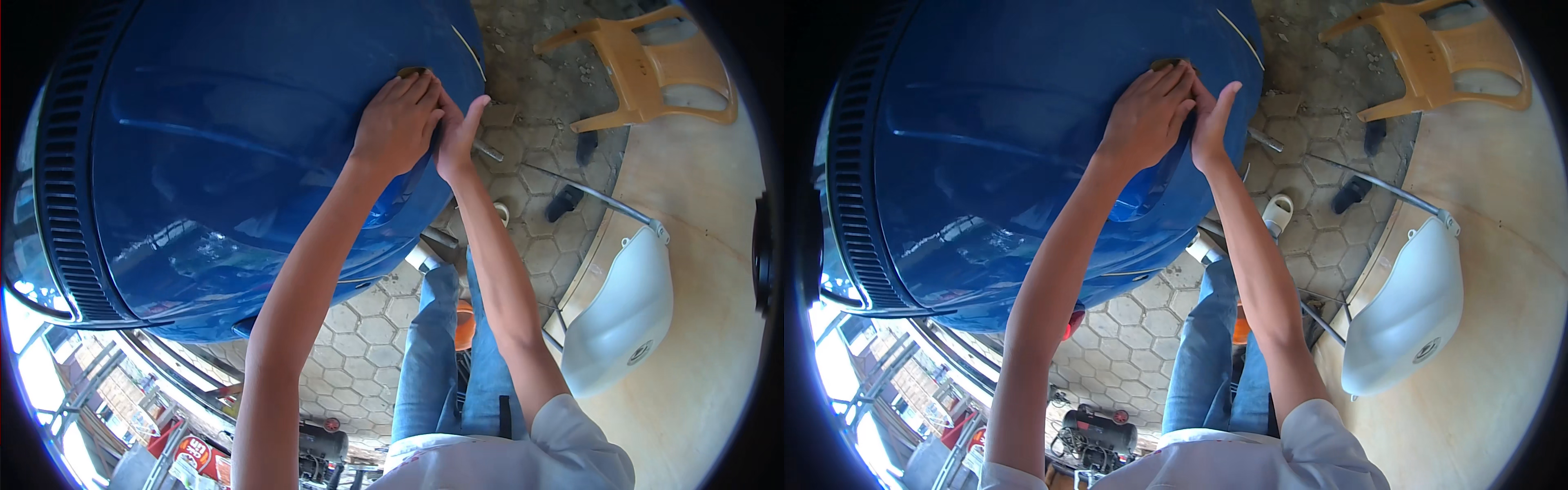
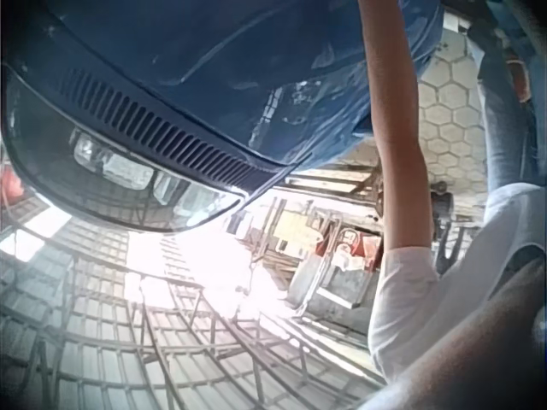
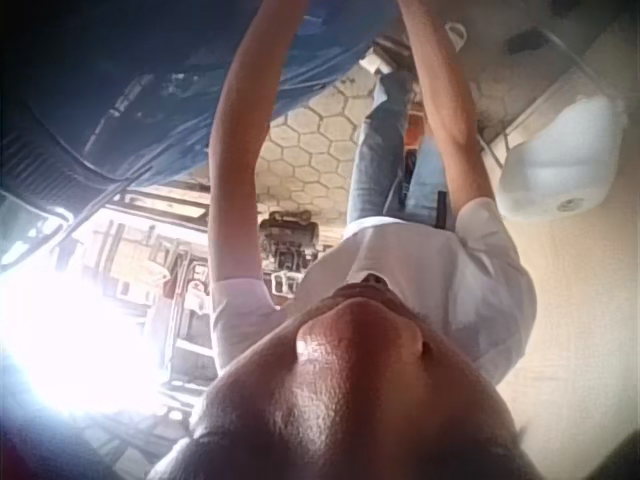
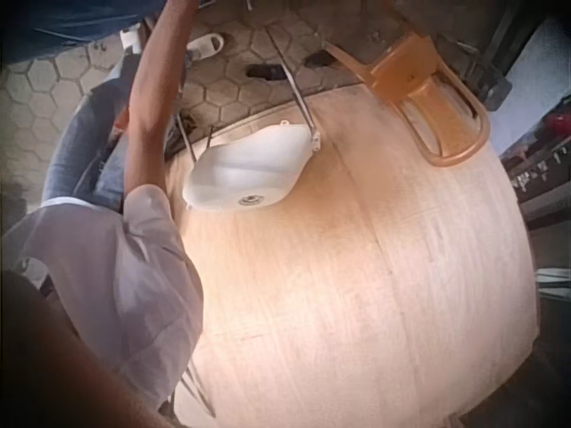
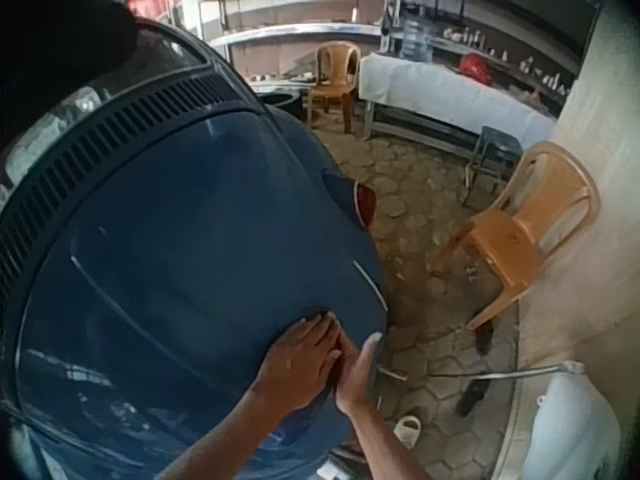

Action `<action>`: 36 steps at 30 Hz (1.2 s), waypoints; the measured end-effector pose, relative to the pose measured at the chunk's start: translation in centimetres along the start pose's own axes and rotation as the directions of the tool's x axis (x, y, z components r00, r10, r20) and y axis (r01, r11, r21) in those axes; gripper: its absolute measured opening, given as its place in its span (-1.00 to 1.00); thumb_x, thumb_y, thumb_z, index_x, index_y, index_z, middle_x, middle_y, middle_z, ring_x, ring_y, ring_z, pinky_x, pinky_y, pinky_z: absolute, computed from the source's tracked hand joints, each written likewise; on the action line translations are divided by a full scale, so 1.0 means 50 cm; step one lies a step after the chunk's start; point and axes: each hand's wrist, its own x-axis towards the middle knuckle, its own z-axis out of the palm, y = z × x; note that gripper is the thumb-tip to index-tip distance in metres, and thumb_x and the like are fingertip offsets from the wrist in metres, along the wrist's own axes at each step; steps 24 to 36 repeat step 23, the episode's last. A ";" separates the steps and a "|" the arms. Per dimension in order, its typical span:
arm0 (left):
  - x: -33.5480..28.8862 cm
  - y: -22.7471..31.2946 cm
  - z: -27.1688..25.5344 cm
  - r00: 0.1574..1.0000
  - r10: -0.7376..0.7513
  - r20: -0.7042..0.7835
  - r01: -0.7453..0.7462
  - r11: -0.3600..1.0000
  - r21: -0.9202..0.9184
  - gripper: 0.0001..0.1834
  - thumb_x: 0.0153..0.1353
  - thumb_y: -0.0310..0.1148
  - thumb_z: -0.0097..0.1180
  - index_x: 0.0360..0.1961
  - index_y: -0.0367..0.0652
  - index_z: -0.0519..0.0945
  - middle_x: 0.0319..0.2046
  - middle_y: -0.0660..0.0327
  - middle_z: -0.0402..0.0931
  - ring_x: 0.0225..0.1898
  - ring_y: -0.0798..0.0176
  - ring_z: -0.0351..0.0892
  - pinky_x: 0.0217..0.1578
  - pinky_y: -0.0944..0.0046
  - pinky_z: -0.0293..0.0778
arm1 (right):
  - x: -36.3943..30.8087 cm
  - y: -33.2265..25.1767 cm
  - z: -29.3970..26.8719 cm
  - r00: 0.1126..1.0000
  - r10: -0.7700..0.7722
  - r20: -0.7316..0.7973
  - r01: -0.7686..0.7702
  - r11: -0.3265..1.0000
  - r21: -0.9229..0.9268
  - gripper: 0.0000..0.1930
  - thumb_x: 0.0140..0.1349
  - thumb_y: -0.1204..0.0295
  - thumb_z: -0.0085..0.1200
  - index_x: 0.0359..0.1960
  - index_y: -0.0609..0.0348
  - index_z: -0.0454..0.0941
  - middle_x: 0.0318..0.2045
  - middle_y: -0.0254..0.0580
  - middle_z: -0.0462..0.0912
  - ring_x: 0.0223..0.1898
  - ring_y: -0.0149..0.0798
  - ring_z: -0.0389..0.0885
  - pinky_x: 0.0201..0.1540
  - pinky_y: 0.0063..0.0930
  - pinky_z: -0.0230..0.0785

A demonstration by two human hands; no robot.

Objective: The person rubs sandpaper across the rear body and roof of a car, dips the sandpaper into a bucket of water, and sands the lower rear surface and trunk while feeling the car with bare hands.

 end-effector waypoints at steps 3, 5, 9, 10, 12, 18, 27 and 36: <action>-0.038 0.015 -0.002 1.000 -0.016 -0.004 0.016 0.997 -0.069 -0.48 0.44 -0.24 -0.09 0.34 -0.24 0.44 0.38 -0.01 0.35 0.40 -0.12 0.30 0.41 -0.10 0.15 | -0.059 -0.006 0.023 0.996 0.004 -0.088 -0.006 1.000 -0.021 0.07 0.35 -0.44 -0.86 0.56 0.27 -0.09 0.59 -0.04 -0.08 0.61 -0.16 -0.24 0.59 -0.29 -0.46; -0.110 0.050 -0.039 0.998 -0.048 0.045 0.051 0.997 -0.063 -0.43 0.39 -0.23 -0.04 0.38 -0.22 0.41 0.43 0.03 0.28 0.45 -0.07 0.22 0.43 -0.11 0.11 | -0.127 0.011 0.072 0.963 -0.013 -0.270 0.026 0.999 0.042 0.08 0.33 -0.46 -0.83 0.57 0.24 -0.11 0.59 -0.03 -0.10 0.60 -0.15 -0.21 0.58 -0.26 -0.42; -0.248 0.115 -0.042 0.973 -0.148 0.176 0.147 0.989 0.017 -0.35 0.33 -0.24 0.03 0.44 -0.16 0.33 0.50 0.18 0.18 0.54 0.10 0.07 0.46 -0.09 0.04 | -0.277 0.113 0.123 0.974 -0.061 -0.218 0.023 0.984 -0.176 0.05 0.31 -0.46 -0.88 0.58 0.15 -0.42 0.61 -0.10 -0.44 0.61 -0.16 -0.48 0.58 -0.23 -0.57; -0.269 0.125 -0.044 0.973 -0.148 0.177 0.148 0.989 0.011 -0.35 0.33 -0.24 0.03 0.44 -0.16 0.33 0.50 0.18 0.18 0.54 0.10 0.07 0.46 -0.09 0.04 | -0.303 0.107 0.128 0.974 -0.059 -0.221 0.019 0.983 -0.180 0.05 0.31 -0.46 -0.88 0.58 0.15 -0.42 0.61 -0.10 -0.44 0.61 -0.16 -0.48 0.58 -0.23 -0.57; -0.299 0.122 -0.064 0.949 -0.155 0.273 0.161 0.987 0.002 -0.36 0.32 -0.31 0.03 0.44 -0.11 0.35 0.49 0.22 0.20 0.54 0.14 0.07 0.47 -0.10 0.03 | -0.327 0.084 0.153 0.994 0.053 -0.094 -0.069 0.981 -0.179 0.09 0.25 -0.49 -0.91 0.57 0.16 -0.47 0.60 -0.10 -0.50 0.60 -0.10 -0.55 0.57 -0.18 -0.65; -0.166 0.058 -0.068 0.988 -0.069 0.140 0.075 0.996 -0.044 -0.44 0.33 -0.40 -0.03 0.38 -0.09 0.44 0.45 0.14 0.28 0.48 0.03 0.20 0.45 -0.15 0.09 | -0.177 0.022 0.037 0.994 -0.095 -0.045 0.064 0.887 -0.456 0.11 0.26 -0.49 -0.91 0.58 0.21 -0.27 0.61 -0.13 -0.47 0.59 -0.02 -0.64 0.55 -0.02 -0.74; -0.064 0.041 -0.006 0.990 -0.133 -0.043 0.130 0.989 -0.073 -0.46 0.39 -0.27 -0.01 0.38 -0.11 0.44 0.43 0.02 0.28 0.47 0.03 0.22 0.46 -0.15 0.04 | -0.013 -0.027 -0.033 0.997 -0.001 0.075 0.049 0.763 -0.645 0.07 0.29 -0.46 -0.92 0.58 0.15 -0.14 0.61 -0.07 -0.39 0.58 0.12 -0.63 0.56 0.12 -0.59; -0.064 0.041 -0.006 0.990 -0.133 -0.043 0.130 0.989 -0.073 -0.46 0.39 -0.27 -0.01 0.38 -0.11 0.44 0.43 0.02 0.28 0.47 0.03 0.22 0.46 -0.15 0.04 | -0.013 -0.027 -0.033 0.997 -0.001 0.075 0.049 0.763 -0.645 0.07 0.29 -0.46 -0.92 0.58 0.15 -0.14 0.61 -0.07 -0.39 0.58 0.12 -0.63 0.56 0.12 -0.59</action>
